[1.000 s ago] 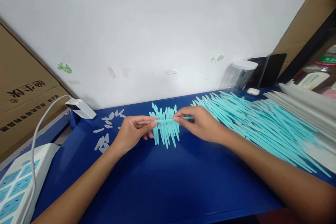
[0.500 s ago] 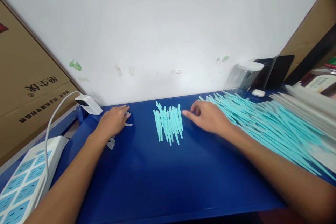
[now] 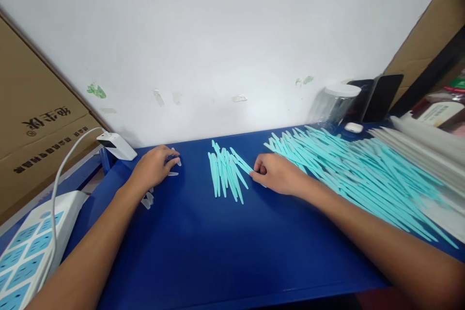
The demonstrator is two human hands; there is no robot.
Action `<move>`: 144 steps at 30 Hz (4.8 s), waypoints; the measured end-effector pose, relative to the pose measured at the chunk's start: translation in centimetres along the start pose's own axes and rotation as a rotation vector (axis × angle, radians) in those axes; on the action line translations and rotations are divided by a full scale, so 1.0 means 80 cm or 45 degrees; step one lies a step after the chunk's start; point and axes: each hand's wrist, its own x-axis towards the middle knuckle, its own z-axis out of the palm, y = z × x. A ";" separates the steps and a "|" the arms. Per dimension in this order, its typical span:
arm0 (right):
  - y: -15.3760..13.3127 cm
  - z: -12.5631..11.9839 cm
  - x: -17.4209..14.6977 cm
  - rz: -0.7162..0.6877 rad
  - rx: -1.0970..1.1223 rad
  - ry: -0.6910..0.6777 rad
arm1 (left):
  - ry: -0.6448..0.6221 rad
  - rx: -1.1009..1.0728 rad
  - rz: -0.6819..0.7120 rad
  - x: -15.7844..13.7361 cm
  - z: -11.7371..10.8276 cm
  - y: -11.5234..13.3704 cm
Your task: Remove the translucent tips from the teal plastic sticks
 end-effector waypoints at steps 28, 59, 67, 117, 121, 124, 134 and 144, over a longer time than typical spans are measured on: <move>-0.008 0.002 -0.002 -0.244 0.209 0.217 | -0.157 -0.353 0.002 -0.007 0.008 0.053; -0.014 0.003 -0.001 -0.348 0.618 0.195 | -0.136 -1.622 -0.309 -0.017 0.005 0.109; -0.013 0.005 -0.002 -0.351 0.670 0.177 | -0.132 -1.558 -0.292 -0.020 0.000 0.116; 0.003 -0.008 0.005 -0.214 0.233 0.348 | 0.072 -0.005 0.117 0.001 0.028 0.015; 0.002 -0.008 0.005 -0.229 0.260 0.374 | 0.114 -0.108 0.101 0.000 0.029 0.028; 0.000 -0.006 0.004 -0.269 0.277 0.350 | 0.208 -0.373 0.082 -0.001 0.021 0.049; 0.000 -0.001 0.003 -0.398 0.290 0.270 | 0.256 -1.291 -0.223 -0.008 0.004 0.094; -0.001 0.002 0.004 -0.368 0.433 0.253 | 0.218 -1.484 -0.294 -0.013 0.002 0.104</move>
